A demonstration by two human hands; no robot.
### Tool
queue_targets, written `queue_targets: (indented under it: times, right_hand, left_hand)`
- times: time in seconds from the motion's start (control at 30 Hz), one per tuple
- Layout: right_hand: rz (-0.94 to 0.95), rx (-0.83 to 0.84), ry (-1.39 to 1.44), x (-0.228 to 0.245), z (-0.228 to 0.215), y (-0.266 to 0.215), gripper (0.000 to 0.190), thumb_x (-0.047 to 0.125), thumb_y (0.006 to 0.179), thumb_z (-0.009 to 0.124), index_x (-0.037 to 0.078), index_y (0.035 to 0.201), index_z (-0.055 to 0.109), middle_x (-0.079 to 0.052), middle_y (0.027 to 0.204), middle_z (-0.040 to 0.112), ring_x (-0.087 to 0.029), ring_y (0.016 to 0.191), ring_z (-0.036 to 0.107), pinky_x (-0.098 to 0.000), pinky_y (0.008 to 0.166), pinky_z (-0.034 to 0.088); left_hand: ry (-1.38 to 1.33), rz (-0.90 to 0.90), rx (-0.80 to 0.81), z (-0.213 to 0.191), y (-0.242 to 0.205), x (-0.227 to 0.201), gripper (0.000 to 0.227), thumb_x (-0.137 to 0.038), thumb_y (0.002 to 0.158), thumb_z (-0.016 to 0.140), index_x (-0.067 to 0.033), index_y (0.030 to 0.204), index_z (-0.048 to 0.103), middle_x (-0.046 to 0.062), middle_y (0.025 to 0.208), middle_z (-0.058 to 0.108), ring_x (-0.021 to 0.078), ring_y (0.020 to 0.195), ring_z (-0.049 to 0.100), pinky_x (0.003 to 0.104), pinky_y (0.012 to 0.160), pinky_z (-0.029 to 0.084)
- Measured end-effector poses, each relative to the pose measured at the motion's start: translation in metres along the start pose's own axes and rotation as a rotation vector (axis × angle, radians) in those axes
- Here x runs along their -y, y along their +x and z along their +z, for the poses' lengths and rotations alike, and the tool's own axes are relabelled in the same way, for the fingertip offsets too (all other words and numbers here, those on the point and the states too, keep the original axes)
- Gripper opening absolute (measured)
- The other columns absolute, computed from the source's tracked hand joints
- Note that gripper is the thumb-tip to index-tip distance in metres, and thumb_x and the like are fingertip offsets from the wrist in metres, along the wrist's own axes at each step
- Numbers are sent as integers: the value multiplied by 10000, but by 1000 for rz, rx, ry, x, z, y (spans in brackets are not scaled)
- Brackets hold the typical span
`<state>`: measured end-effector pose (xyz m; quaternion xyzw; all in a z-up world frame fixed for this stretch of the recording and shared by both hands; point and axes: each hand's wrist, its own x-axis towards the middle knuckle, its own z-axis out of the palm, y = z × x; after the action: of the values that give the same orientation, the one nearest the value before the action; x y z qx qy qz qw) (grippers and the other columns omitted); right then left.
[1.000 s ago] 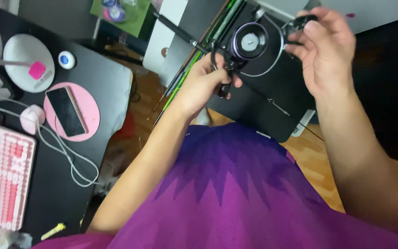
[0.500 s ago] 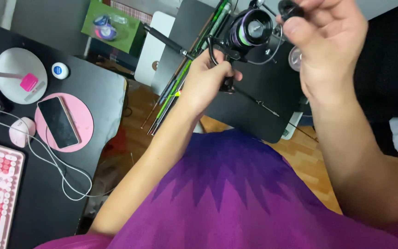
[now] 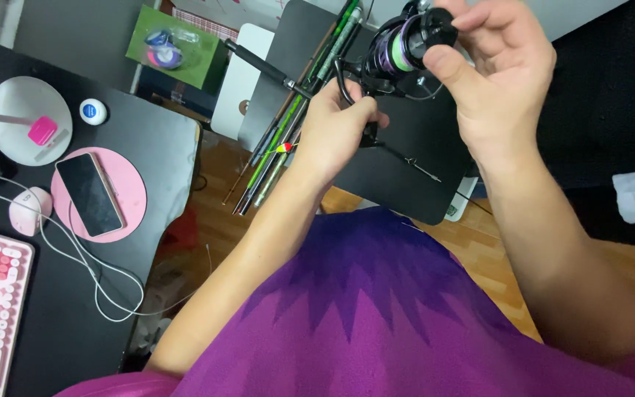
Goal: Assembling a fishing reel and attaching it to a fishing rod.
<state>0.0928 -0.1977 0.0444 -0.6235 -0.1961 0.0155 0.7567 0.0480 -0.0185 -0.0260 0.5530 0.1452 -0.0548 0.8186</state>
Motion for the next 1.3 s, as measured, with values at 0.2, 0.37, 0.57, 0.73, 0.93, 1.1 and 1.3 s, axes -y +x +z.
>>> queue_targets:
  times: [0.2, 0.37, 0.57, 0.73, 0.93, 1.1, 1.3]
  right_hand:
    - [-13, 48, -48, -3, -5, -4, 301, 61, 1031, 797, 47, 1195, 545, -138, 1319, 696, -146, 1140, 686, -262, 1071, 554]
    - [108, -45, 9, -8, -6, -7, 274, 45, 1040, 783, 26, 1195, 558, -146, 1183, 707, -151, 1064, 687, -248, 988, 547]
    - [34, 2, -38, -10, -4, -11, 254, 80, 1069, 732, 29, 1262, 575, -83, 1259, 702, -112, 1109, 672, -219, 1027, 532]
    - [28, 17, -65, -18, -9, -13, 210, 81, 1101, 706, 15, 1276, 612, -44, 1237, 682, -90, 1109, 643, -214, 1036, 508]
    - [54, 17, -242, -4, -10, -10, 234, 58, 1044, 725, 13, 1243, 611, -20, 1150, 681, -80, 1048, 653, -211, 975, 547]
    - [-12, 97, -578, 5, -21, -13, 300, -23, 1044, 765, -32, 1320, 649, -76, 1099, 663, -95, 943, 622, -210, 801, 525]
    - [145, 169, -547, 34, -16, 1, 273, -17, 949, 778, -1, 1209, 695, -48, 988, 695, -70, 821, 655, -193, 691, 524]
  left_hand:
    - [16, 19, 1, -2, 1, 7, 150, -15, 836, 633, -76, 868, 500, 76, 769, 681, 195, 745, 752, 279, 668, 559]
    - [44, -5, -42, 1, -4, -1, 137, -42, 822, 629, -79, 860, 502, 83, 759, 706, 185, 735, 752, 275, 662, 570]
    - [220, 36, -123, 2, -10, -7, 145, -82, 799, 660, -73, 852, 525, 73, 737, 722, 154, 696, 733, 262, 640, 574]
    - [297, 47, -170, 1, -12, -11, 168, -103, 785, 666, -83, 856, 516, 67, 699, 701, 134, 613, 664, 271, 574, 529]
    - [418, 96, -232, -2, -12, -7, 189, -137, 785, 683, -76, 867, 524, 29, 689, 653, 130, 622, 618, 294, 578, 501]
    - [588, 79, -291, 0, -18, -13, 212, -198, 781, 703, -88, 873, 547, 46, 678, 644, 162, 634, 641, 326, 614, 516]
    - [624, 85, -265, -5, -18, -9, 218, -213, 778, 703, -87, 870, 551, 45, 701, 653, 172, 660, 655, 332, 646, 531]
